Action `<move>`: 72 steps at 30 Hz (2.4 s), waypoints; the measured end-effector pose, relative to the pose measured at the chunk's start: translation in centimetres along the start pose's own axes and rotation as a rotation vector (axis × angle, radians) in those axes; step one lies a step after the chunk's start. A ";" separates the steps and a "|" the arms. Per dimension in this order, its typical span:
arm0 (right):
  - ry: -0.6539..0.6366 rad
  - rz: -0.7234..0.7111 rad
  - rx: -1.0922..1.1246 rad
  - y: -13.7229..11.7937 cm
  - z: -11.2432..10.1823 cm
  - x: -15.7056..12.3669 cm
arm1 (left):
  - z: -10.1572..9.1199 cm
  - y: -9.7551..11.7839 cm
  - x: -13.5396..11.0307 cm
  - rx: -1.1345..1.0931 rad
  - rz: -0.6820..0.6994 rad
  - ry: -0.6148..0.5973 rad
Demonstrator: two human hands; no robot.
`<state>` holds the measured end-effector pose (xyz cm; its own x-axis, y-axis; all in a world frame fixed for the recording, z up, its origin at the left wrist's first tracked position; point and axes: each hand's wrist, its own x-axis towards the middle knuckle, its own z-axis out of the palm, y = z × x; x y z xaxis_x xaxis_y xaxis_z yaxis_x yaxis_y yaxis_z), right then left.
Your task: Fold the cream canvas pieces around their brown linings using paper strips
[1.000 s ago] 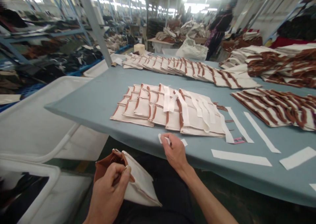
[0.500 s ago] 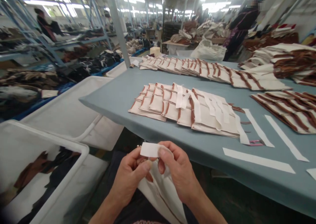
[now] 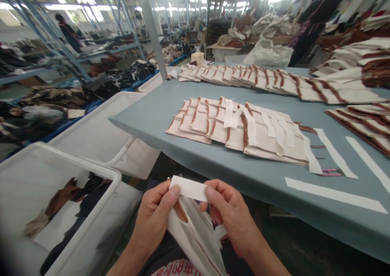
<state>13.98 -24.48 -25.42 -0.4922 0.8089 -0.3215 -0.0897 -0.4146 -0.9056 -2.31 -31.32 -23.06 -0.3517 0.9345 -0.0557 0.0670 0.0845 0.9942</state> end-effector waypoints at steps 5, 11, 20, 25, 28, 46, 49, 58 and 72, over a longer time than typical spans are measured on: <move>-0.015 0.023 -0.086 -0.2 -0.8 -0.2 | -0.2 0.1 0.2 0.025 0.024 -0.006; -0.058 0.011 -0.230 -0.6 -1.9 -0.4 | -0.7 -0.2 0.4 -0.036 -0.042 0.001; 0.263 -0.883 -0.947 -1.4 -0.7 0.8 | -0.1 -0.4 0.6 -0.008 -0.017 0.056; 0.013 -0.969 -0.908 -1.4 2.6 0.8 | 0.4 -0.3 0.9 -0.001 -0.010 0.041; 0.062 -0.871 -0.779 -0.8 3.9 1.0 | 0.0 -0.5 0.9 0.031 0.035 0.025; 0.142 -0.242 -0.113 0.2 5.6 1.9 | -1.5 -1.8 0.8 -0.172 -0.034 -0.147; 0.144 -0.214 -0.014 0.8 6.1 2.0 | -1.6 -1.3 0.8 -0.182 -0.045 -0.187; 0.348 -0.262 -0.158 2.5 4.7 3.6 | -3.2 -3.2 -1.1 -0.254 -0.341 -0.088; 0.005 0.023 -0.275 3.1 3.8 -1.4 | -3.9 -3.8 -2.3 0.118 -0.173 -0.040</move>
<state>11.14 -28.45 -26.69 -0.4874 0.8028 -0.3434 0.1605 -0.3042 -0.9390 -5.42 -35.13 -26.37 -0.3299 0.9155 -0.2302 0.1189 0.2822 0.9520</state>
